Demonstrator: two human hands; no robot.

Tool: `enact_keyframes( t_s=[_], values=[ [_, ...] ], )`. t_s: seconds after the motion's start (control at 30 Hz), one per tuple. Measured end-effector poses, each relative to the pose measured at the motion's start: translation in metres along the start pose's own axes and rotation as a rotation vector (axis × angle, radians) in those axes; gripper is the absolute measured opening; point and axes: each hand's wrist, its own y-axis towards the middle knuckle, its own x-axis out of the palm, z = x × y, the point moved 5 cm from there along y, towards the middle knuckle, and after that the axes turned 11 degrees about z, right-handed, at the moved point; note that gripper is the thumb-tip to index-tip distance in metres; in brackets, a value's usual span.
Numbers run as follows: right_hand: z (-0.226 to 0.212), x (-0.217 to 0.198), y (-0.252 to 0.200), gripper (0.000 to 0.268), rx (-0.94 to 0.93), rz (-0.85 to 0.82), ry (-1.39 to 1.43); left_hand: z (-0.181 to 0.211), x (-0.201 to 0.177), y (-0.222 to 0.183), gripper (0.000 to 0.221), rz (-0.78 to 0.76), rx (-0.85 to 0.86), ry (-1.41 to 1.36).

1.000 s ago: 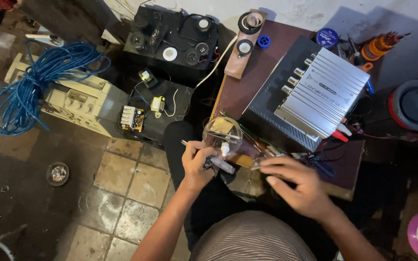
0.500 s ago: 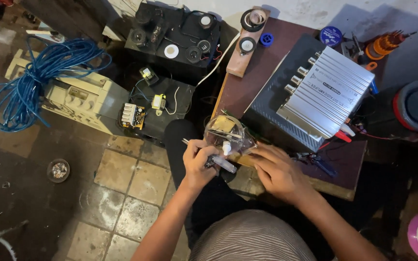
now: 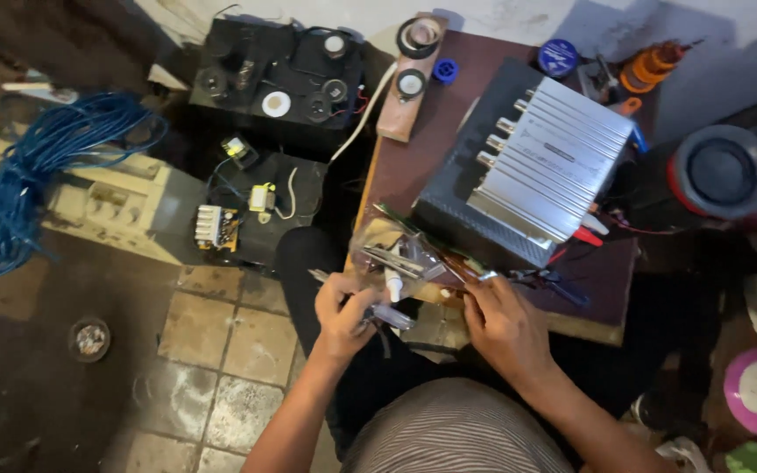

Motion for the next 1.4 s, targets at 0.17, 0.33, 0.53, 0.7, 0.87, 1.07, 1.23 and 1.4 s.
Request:
enact_keyframes(
  t_s=[0.17, 0.33, 0.53, 0.7, 0.87, 1.07, 1.23, 1.4],
  values=[
    [0.011, -0.006, -0.012, 0.010, 0.048, -0.022, 0.009, -0.013, -0.006, -0.014, 0.016, -0.014, -0.019, -0.049],
    [0.018, 0.000, -0.022, 0.016, 0.092, -0.013, 0.026, -0.005, -0.001, -0.003, 0.015, 0.005, 0.018, -0.046],
    [0.021, 0.012, -0.031, 0.025, 0.051, 0.026, -0.074, -0.004, -0.004, -0.006, 0.020, 0.029, 0.035, -0.016],
    [0.007, -0.016, -0.012, 0.015, 0.102, 0.011, 0.066, 0.004, -0.003, 0.008, 0.016, 0.026, -0.009, -0.075],
    [-0.013, -0.076, 0.025, 0.013, 0.129, -0.151, 0.154, 0.019, 0.001, 0.025, 0.013, -0.083, 0.021, 0.063],
    [-0.010, -0.078, 0.029, 0.010, 0.099, -0.048, 0.162, 0.015, 0.003, 0.020, 0.007, -0.073, -0.010, 0.045],
    [-0.007, -0.078, 0.023, 0.009, 0.166, -0.051, 0.141, 0.010, 0.002, 0.014, 0.008, -0.069, -0.044, 0.058],
    [-0.011, -0.090, 0.028, 0.009, 0.160, -0.022, 0.207, 0.006, 0.002, 0.012, 0.011, -0.110, -0.046, 0.074]
  ],
)
